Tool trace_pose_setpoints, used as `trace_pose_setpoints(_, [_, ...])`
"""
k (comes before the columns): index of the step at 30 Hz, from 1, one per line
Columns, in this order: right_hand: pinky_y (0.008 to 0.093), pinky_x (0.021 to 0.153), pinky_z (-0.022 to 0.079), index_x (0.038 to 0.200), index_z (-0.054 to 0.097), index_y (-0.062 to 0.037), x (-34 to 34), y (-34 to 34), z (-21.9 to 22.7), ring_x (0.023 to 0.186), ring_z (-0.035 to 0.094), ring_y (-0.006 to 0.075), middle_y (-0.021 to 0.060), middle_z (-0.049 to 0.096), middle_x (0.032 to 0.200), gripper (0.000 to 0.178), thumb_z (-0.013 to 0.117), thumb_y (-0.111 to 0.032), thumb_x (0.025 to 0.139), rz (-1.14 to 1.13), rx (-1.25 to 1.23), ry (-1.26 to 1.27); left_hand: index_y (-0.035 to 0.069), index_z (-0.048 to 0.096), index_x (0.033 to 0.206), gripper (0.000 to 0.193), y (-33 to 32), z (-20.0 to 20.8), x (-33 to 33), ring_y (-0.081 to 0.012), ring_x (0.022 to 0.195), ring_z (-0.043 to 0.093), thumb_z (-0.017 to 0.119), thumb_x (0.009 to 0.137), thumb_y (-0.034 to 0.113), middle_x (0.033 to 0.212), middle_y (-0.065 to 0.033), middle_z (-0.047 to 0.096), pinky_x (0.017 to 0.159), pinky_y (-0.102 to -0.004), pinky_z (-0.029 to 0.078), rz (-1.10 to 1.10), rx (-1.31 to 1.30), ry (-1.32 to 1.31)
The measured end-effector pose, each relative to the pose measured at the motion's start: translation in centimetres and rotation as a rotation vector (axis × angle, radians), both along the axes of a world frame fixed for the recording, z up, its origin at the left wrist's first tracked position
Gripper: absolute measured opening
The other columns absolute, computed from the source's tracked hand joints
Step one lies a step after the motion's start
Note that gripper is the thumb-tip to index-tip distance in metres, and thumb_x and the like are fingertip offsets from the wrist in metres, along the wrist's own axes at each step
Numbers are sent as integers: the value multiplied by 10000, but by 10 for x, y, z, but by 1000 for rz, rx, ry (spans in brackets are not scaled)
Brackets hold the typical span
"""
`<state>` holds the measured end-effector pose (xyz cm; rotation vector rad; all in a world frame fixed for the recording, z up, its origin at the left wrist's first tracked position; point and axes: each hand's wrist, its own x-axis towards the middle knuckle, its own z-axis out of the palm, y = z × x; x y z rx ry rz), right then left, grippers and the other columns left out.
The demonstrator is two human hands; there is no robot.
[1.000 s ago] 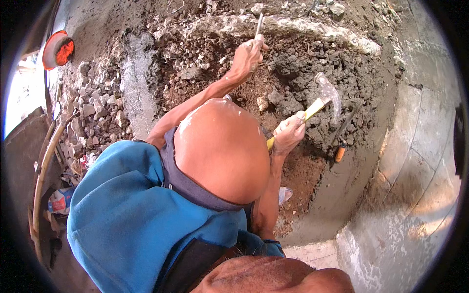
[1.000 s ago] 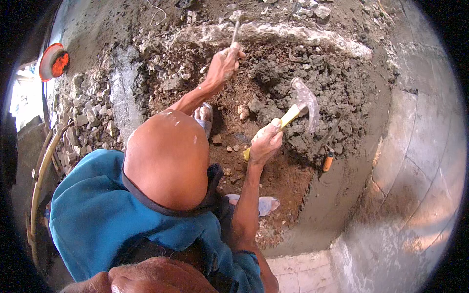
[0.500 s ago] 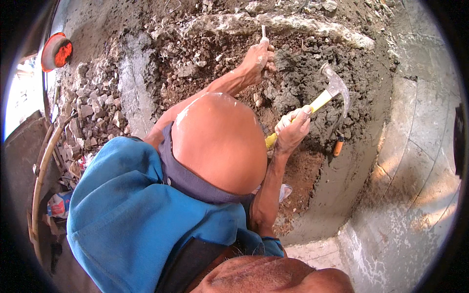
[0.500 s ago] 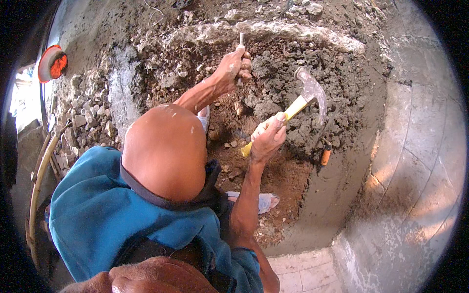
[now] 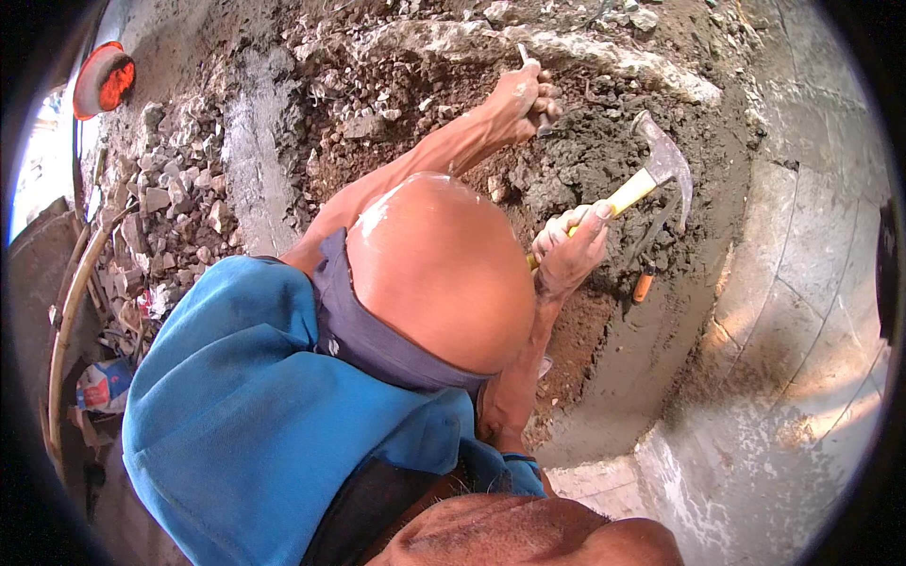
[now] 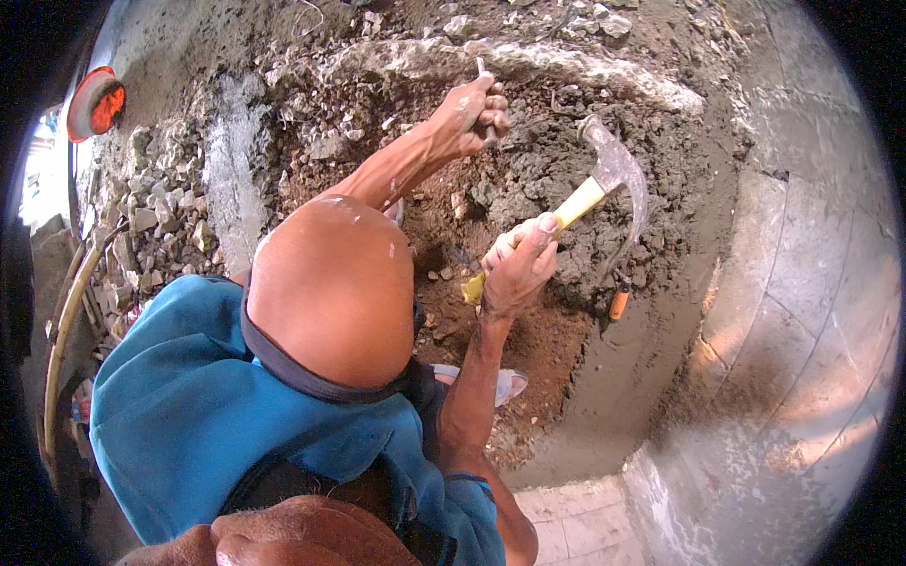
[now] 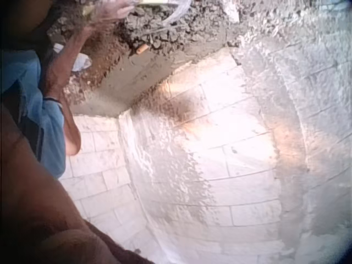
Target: The person uses a hammer and a chisel to break up a pile of concrete on the ground. They repeatedly position the chisel on the concrete and strike it with the hammer to chip away at the material.
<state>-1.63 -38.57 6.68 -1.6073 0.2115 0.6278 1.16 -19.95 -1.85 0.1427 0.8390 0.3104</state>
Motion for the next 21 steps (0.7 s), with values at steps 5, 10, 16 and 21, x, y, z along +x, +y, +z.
trace_pose_setpoints(5, [238,320,270,826,418,-78,19,-10,11,392,350,93,9,405,581,321,478,-352,984,-10,219,-240,30,383,757,239,26,17,17,-264,639,635,263,964,39,908,-244,528,416,-330,584,145,-198,-62])
trace_pose_setpoints(10, [274,387,302,795,387,-121,42,-14,60,456,366,129,21,420,620,311,436,-364,984,166,469,-826,-164,267,1108,231,38,19,26,-450,903,673,204,977,15,1235,-429,386,504,-358,668,271,-238,-130])
trace_pose_setpoints(16, [345,689,485,959,598,-17,1,18,0,720,574,200,108,616,798,317,538,-329,954,359,-542,-423,-132,292,1062,249,34,23,47,-389,749,708,224,993,97,1154,-396,425,270,-245,428,323,-314,-52])
trace_pose_setpoints(21, [330,656,533,1016,621,-61,44,-38,26,702,609,188,70,629,832,360,557,-404,927,502,90,-836,-123,308,984,234,42,22,40,-369,734,712,225,989,95,1069,-356,471,266,-237,418,246,-291,-55])
